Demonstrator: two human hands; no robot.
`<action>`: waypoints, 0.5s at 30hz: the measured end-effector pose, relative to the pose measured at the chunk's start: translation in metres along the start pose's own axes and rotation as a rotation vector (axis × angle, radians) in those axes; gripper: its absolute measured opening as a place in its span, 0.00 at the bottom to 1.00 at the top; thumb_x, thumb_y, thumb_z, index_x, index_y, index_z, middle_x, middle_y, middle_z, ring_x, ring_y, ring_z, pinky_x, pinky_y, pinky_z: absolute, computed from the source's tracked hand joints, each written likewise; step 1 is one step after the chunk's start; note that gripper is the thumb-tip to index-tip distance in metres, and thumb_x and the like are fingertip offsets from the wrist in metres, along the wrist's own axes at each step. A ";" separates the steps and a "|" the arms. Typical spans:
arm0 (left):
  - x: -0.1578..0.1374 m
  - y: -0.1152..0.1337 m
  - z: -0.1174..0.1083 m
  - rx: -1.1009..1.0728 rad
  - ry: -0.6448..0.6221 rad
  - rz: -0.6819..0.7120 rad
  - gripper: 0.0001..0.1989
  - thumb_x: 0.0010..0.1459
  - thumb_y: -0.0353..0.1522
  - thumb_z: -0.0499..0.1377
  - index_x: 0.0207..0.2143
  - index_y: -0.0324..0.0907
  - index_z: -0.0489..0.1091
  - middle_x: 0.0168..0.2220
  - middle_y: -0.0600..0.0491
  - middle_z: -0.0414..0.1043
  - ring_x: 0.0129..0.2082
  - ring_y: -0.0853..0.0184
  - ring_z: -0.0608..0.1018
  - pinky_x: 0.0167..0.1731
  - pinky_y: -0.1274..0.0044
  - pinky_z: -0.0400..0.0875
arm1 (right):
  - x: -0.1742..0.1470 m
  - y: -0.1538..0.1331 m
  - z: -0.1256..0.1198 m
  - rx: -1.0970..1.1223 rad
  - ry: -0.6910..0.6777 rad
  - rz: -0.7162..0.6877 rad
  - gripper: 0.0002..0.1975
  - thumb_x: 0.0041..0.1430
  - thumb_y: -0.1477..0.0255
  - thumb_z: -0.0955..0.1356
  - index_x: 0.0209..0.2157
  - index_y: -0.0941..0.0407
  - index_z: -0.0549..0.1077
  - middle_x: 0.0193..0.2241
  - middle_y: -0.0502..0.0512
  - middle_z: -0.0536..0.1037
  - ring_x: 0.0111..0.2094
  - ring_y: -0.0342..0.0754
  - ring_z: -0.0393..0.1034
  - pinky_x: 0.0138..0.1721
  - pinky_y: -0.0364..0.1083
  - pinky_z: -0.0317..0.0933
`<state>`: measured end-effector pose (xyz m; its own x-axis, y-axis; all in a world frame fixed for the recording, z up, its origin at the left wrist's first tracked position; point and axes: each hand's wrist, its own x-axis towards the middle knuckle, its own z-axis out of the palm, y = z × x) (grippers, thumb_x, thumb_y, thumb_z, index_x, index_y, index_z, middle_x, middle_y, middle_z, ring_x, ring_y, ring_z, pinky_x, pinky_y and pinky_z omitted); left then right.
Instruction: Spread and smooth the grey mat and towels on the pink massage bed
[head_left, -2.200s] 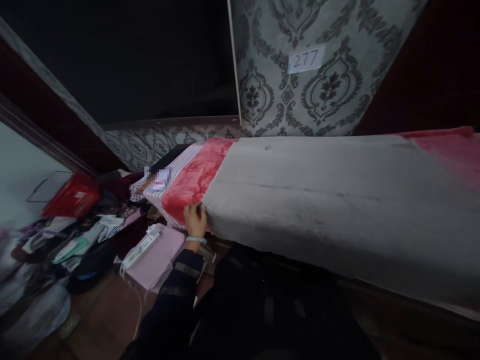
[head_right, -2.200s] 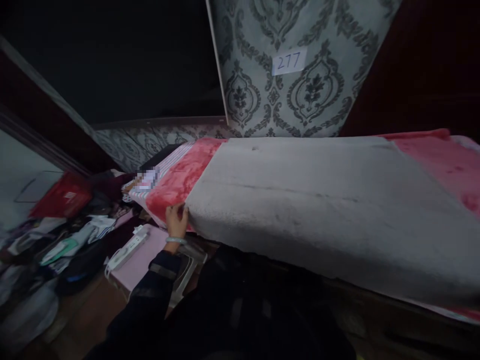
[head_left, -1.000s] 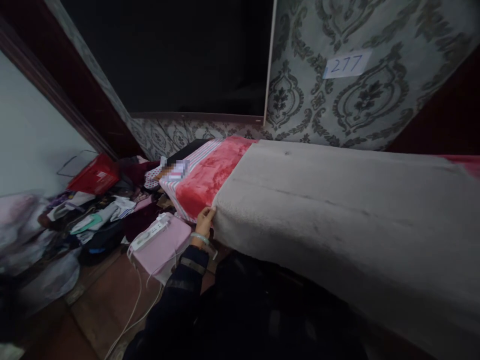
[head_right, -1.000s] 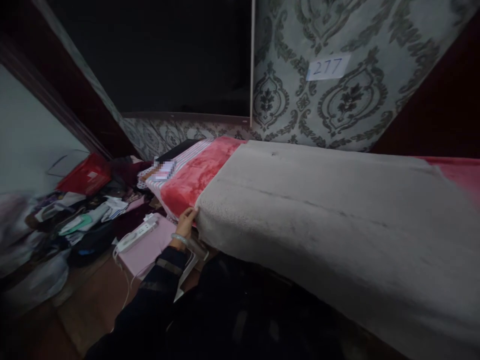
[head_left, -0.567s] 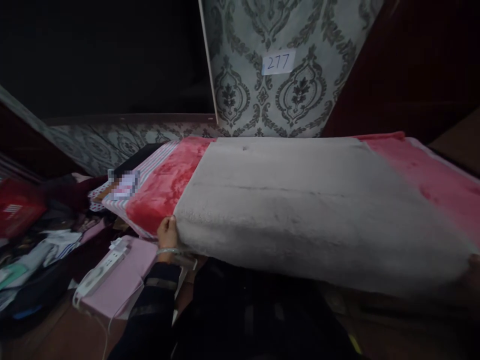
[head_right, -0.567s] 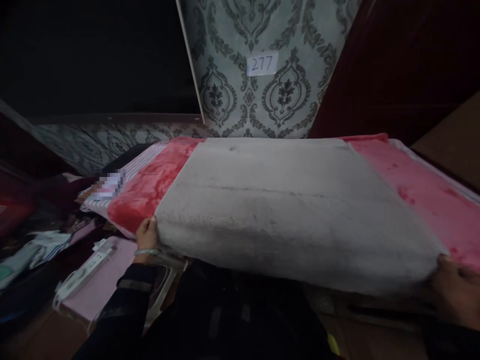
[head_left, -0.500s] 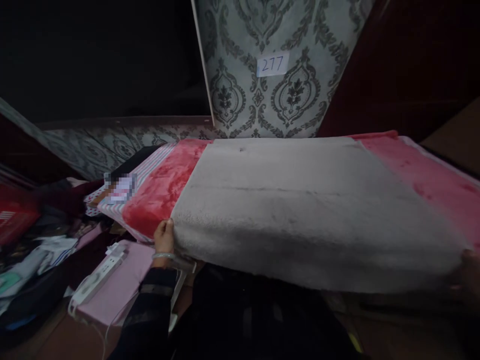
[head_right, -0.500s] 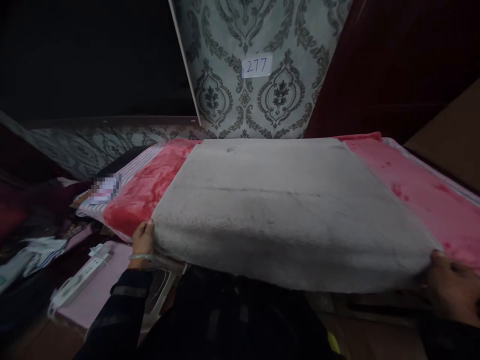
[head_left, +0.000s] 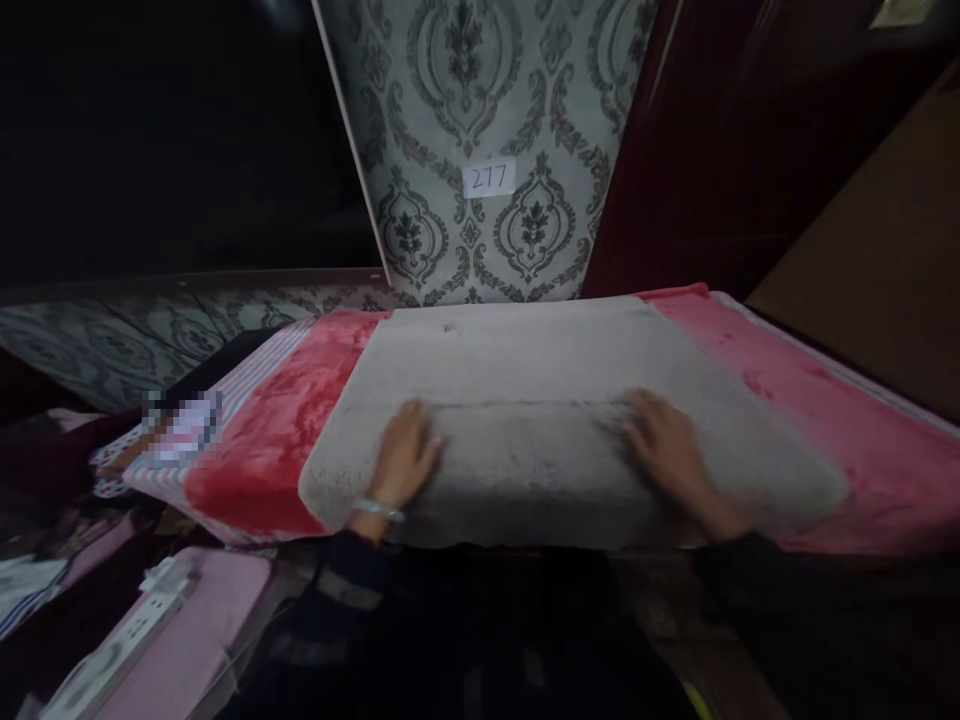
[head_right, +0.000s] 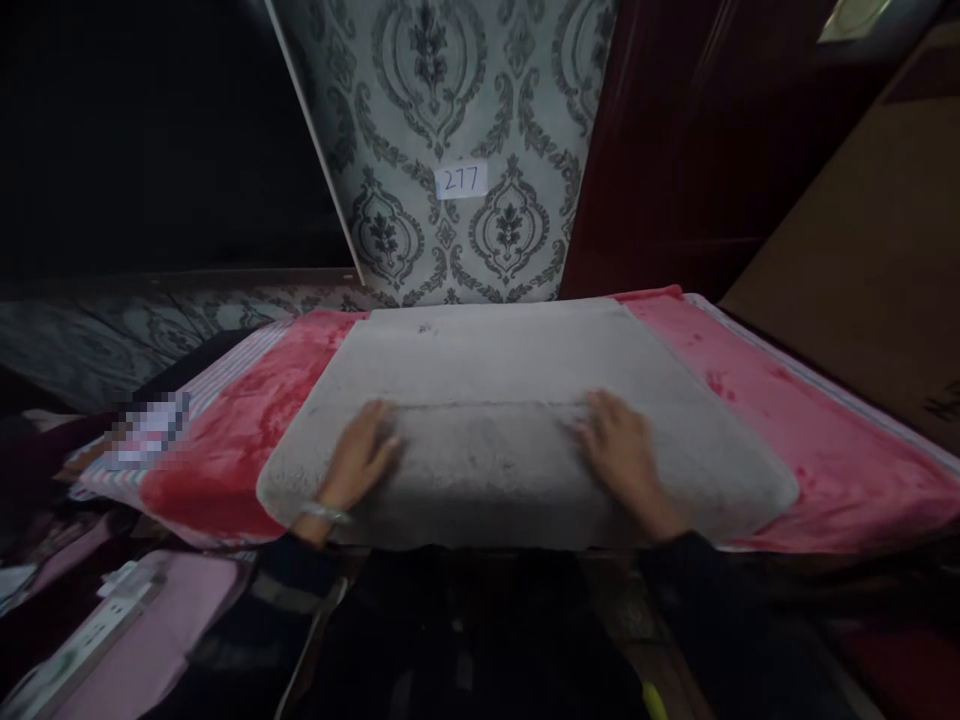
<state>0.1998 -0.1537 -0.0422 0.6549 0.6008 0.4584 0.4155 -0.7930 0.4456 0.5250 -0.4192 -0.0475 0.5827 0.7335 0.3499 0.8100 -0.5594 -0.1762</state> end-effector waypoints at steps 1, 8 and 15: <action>0.018 0.019 0.016 0.011 -0.133 0.057 0.31 0.62 0.44 0.55 0.65 0.43 0.62 0.69 0.42 0.59 0.70 0.52 0.59 0.68 0.58 0.50 | 0.012 -0.029 0.009 0.005 -0.071 -0.094 0.33 0.70 0.59 0.51 0.69 0.59 0.59 0.68 0.67 0.59 0.69 0.61 0.52 0.65 0.60 0.51; 0.067 0.022 0.058 0.235 -0.478 0.041 0.31 0.64 0.47 0.54 0.68 0.51 0.60 0.72 0.46 0.52 0.72 0.48 0.52 0.67 0.46 0.42 | 0.052 -0.037 0.049 -0.016 -0.285 -0.303 0.31 0.70 0.54 0.51 0.69 0.46 0.58 0.71 0.53 0.56 0.71 0.60 0.47 0.66 0.66 0.48; 0.053 -0.112 -0.033 0.519 -0.330 -0.358 0.33 0.66 0.47 0.46 0.71 0.51 0.53 0.73 0.47 0.47 0.73 0.49 0.52 0.64 0.45 0.50 | 0.043 0.161 0.029 -0.135 -0.141 0.135 0.36 0.68 0.52 0.50 0.69 0.52 0.61 0.68 0.66 0.61 0.67 0.69 0.54 0.60 0.70 0.53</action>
<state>0.1670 -0.0297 -0.0419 0.5447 0.8366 0.0587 0.8342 -0.5477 0.0642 0.6827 -0.4660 -0.0876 0.6960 0.6903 0.1980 0.7137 -0.6953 -0.0849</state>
